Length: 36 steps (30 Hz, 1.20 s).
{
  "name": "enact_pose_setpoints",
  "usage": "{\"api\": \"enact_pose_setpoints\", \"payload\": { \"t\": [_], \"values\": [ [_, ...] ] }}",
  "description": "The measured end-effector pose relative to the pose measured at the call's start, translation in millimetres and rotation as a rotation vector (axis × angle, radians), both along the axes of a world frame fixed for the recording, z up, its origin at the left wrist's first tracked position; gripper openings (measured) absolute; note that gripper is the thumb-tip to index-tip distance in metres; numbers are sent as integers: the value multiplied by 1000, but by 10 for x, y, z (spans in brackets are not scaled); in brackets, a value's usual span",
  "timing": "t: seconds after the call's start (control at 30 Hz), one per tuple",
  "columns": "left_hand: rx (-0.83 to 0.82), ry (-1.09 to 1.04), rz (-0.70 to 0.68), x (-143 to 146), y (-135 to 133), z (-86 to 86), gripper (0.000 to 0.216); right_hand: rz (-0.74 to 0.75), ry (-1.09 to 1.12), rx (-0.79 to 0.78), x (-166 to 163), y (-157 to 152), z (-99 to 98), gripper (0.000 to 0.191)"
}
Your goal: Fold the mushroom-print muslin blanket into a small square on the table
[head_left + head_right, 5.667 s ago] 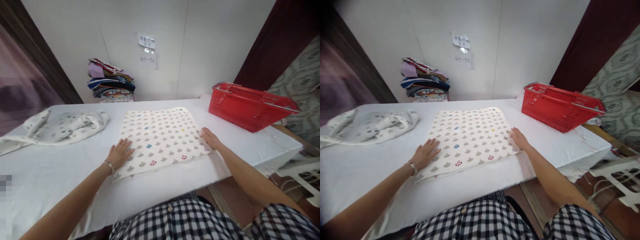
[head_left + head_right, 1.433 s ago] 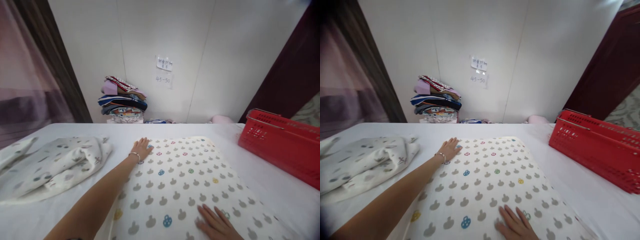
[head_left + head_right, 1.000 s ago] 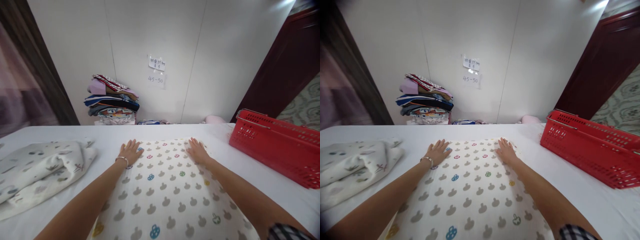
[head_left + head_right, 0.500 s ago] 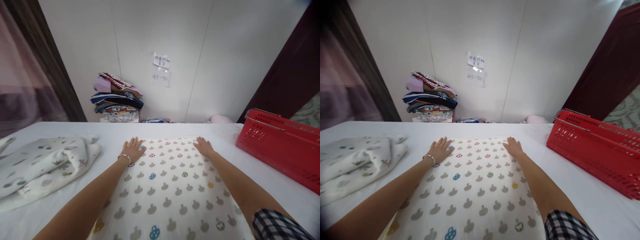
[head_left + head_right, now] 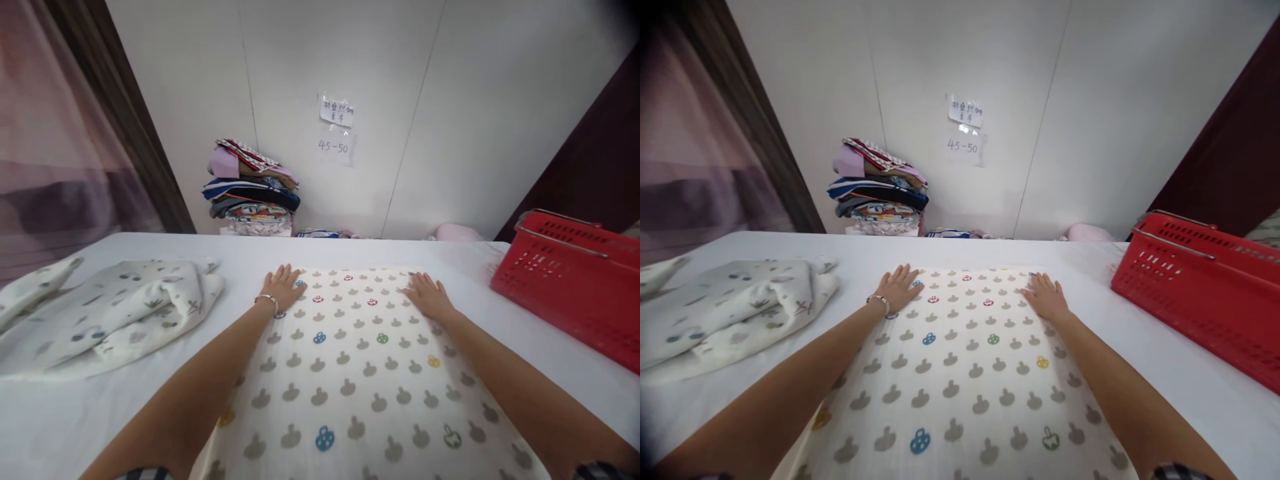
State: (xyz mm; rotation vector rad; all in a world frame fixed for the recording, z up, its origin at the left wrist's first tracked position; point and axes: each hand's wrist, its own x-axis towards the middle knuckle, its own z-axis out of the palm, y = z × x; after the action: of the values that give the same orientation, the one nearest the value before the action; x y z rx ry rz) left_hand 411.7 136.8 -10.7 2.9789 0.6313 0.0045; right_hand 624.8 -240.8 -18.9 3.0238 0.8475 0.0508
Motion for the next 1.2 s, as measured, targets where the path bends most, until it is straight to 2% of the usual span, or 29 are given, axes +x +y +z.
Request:
{"api": "enact_pose_setpoints", "payload": {
  "t": [0.13,0.27,0.37,0.47,0.57,0.63,0.73,0.83,0.93,1.03,1.2],
  "values": [
    [-11,21,-8,-9,-9,15,65,-37,80,4,83,-82,-46,64],
    [-43,50,7,7,-51,126,64,-49,136,32,95,-28,89,64],
    [-85,57,19,-109,-143,251,65,-55,140,39,-112,-87,191,63],
    [-60,15,-40,-506,-303,292,65,16,78,31,-499,-375,162,62],
    [5,-6,-91,-1089,-491,194,64,49,38,29,-902,-800,34,64],
    [-14,6,-84,-1409,-582,104,64,28,39,29,-1091,-1011,-29,66],
    [-47,8,-64,-1599,-644,52,65,3,71,22,-1213,-1095,8,65],
    [-53,28,-38,-1583,-687,120,65,-29,142,39,-1232,-1062,155,64],
    [-67,37,-17,-1712,-792,184,63,-94,179,114,-1315,-1198,237,64],
    [-72,38,-26,-2093,-957,136,61,-147,183,135,-1541,-1544,179,63],
    [-39,-80,-130,-2778,-1125,-116,57,-116,159,158,-1998,-2070,33,62]
  ]
}}
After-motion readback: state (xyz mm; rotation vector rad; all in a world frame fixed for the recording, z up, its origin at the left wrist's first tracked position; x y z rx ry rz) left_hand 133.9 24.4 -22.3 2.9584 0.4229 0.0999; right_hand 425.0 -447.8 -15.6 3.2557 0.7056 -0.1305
